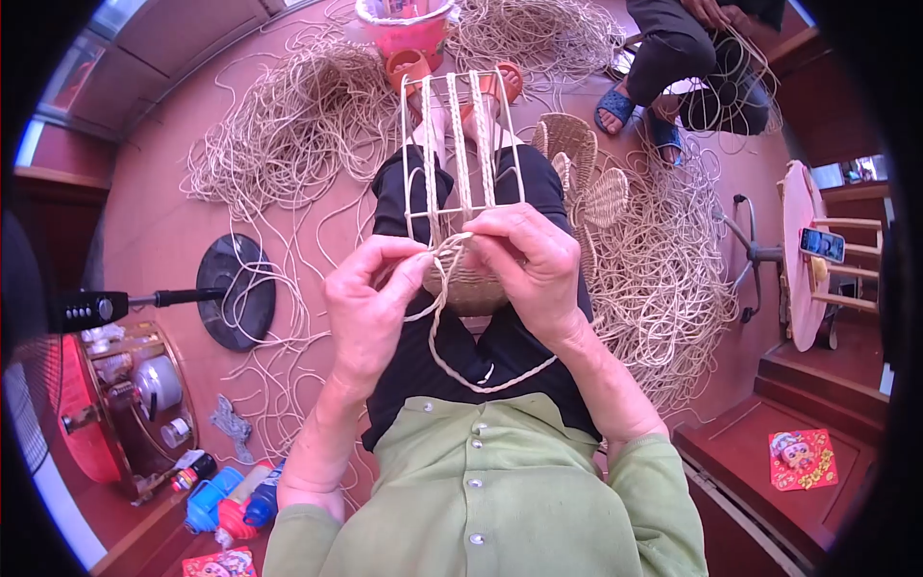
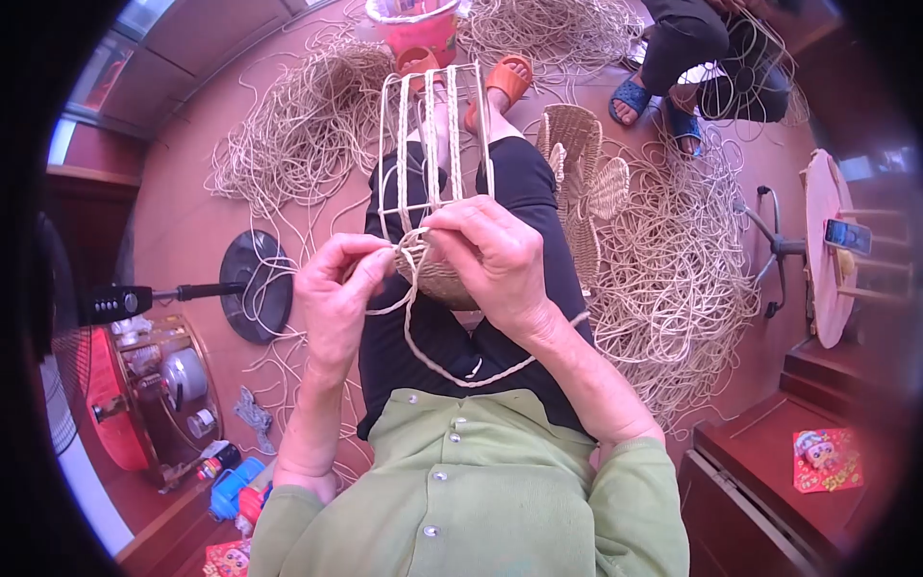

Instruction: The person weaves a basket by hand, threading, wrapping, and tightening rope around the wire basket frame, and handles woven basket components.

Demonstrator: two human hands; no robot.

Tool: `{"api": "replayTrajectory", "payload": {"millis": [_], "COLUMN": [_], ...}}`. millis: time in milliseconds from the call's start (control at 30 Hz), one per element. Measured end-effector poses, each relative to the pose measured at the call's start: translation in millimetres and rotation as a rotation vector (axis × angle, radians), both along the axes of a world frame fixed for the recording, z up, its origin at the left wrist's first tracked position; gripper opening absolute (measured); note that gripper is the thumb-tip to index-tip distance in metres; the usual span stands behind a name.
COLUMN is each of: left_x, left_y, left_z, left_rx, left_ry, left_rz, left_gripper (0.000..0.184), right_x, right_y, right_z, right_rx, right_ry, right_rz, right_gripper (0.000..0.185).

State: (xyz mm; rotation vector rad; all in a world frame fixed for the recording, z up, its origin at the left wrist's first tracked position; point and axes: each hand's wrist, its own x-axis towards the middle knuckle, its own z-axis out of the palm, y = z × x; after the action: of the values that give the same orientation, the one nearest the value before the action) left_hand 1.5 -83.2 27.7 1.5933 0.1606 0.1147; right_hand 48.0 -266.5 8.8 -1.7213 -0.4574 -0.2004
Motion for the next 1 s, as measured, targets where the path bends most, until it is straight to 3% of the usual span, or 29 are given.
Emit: {"api": "replayTrajectory", "payload": {"millis": [100,200,233,333,367,467,500,600,733,1000], "left_x": [-1,-7,-10,-8,-6,7,10,23,46,52], "left_y": [-7,-6,-7,-6,-5,4,2,6,0,-1], "left_z": [0,11,9,6,6,-2,8,1,1,-8], "left_rx": [-0.110,-0.504,-0.474,-0.263,-0.160,0.341,0.411,0.625,0.719,0.749], "left_ry": [0.018,0.256,0.234,0.151,0.110,-0.092,-0.055,-0.116,-0.180,-0.164], "left_rz": [-0.074,-0.186,-0.169,-0.064,-0.015,-0.042,-0.057,-0.159,-0.262,-0.274], "left_gripper": [0.004,0.007,0.009,0.010,0.007,0.007,0.006,0.006,0.008,0.013], "right_x": [-7,-11,-14,-14,-12,-13,-9,-9,3,26], "right_y": [4,2,4,3,0,-16,-14,-16,-12,-6], "right_z": [-5,-4,-6,-4,0,18,11,12,42,22], "right_rx": [0.504,0.607,0.602,0.244,0.032,-0.415,-0.448,-0.706,-0.995,-0.858], "right_ry": [0.408,0.495,0.489,0.278,0.079,0.039,-0.152,-0.073,0.021,-0.005], "right_rz": [0.172,0.211,0.199,0.071,-0.049,-0.026,-0.052,0.051,0.217,0.217], "right_gripper": [0.012,0.014,0.016,0.022,0.026,0.024,0.026,0.028,0.028,0.016]}}
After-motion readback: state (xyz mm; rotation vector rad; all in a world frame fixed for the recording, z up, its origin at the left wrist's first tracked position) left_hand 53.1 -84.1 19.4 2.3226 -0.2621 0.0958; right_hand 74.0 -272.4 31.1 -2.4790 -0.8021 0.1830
